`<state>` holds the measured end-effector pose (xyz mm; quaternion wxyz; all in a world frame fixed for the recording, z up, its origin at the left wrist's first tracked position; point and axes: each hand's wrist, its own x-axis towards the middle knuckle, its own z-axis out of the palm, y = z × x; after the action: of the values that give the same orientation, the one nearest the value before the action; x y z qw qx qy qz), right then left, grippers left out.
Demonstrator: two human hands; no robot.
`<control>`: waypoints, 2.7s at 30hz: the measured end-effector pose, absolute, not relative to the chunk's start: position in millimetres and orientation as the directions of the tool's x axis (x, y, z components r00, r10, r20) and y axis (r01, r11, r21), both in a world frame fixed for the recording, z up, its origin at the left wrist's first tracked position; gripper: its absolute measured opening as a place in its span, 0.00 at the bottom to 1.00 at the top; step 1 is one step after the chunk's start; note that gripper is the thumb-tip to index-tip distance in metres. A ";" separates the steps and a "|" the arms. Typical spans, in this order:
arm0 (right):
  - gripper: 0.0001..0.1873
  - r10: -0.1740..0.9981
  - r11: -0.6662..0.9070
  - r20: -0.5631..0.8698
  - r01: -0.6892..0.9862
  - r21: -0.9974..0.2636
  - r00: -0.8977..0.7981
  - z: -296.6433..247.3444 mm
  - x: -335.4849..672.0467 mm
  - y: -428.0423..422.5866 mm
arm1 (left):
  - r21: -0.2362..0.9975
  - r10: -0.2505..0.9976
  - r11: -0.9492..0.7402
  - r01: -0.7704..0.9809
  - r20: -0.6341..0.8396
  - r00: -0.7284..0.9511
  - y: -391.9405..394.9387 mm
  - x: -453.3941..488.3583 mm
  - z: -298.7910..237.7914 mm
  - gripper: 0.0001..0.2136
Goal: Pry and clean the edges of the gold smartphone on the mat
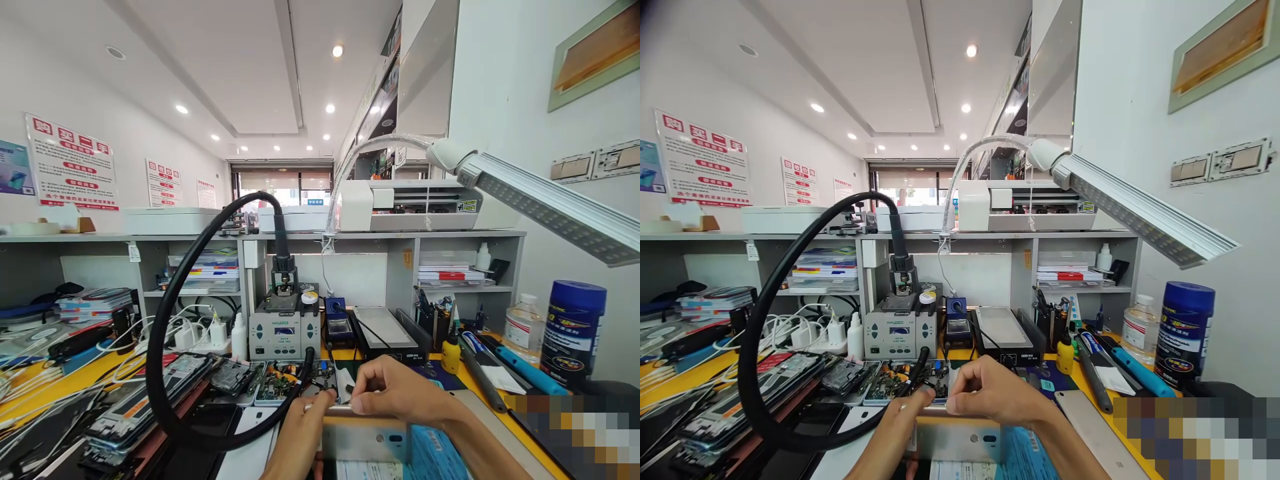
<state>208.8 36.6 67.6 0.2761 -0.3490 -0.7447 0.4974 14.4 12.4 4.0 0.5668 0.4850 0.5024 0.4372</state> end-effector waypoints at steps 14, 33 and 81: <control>0.18 0.777 0.283 0.076 0.239 -0.929 -0.624 71.7 210.5 35.7 | 0.982 0.981 0.188 -0.002 -0.187 0.042 16.1 11.6 -2.9 0.24; 0.18 0.778 0.301 0.095 0.236 -0.924 -0.621 63.9 212.8 40.1 | 0.979 0.974 0.199 0.045 -0.203 0.097 22.2 7.9 -10.4 0.25; 0.20 0.794 0.292 0.014 0.362 -0.885 -0.608 76.5 223.2 37.7 | 0.993 0.986 0.112 0.030 -0.115 0.117 6.9 16.5 9.1 0.23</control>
<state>223.2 37.7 76.5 0.2345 -0.3758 -0.7689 0.4610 16.5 6.9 9.1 0.5506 0.5052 0.5030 0.4343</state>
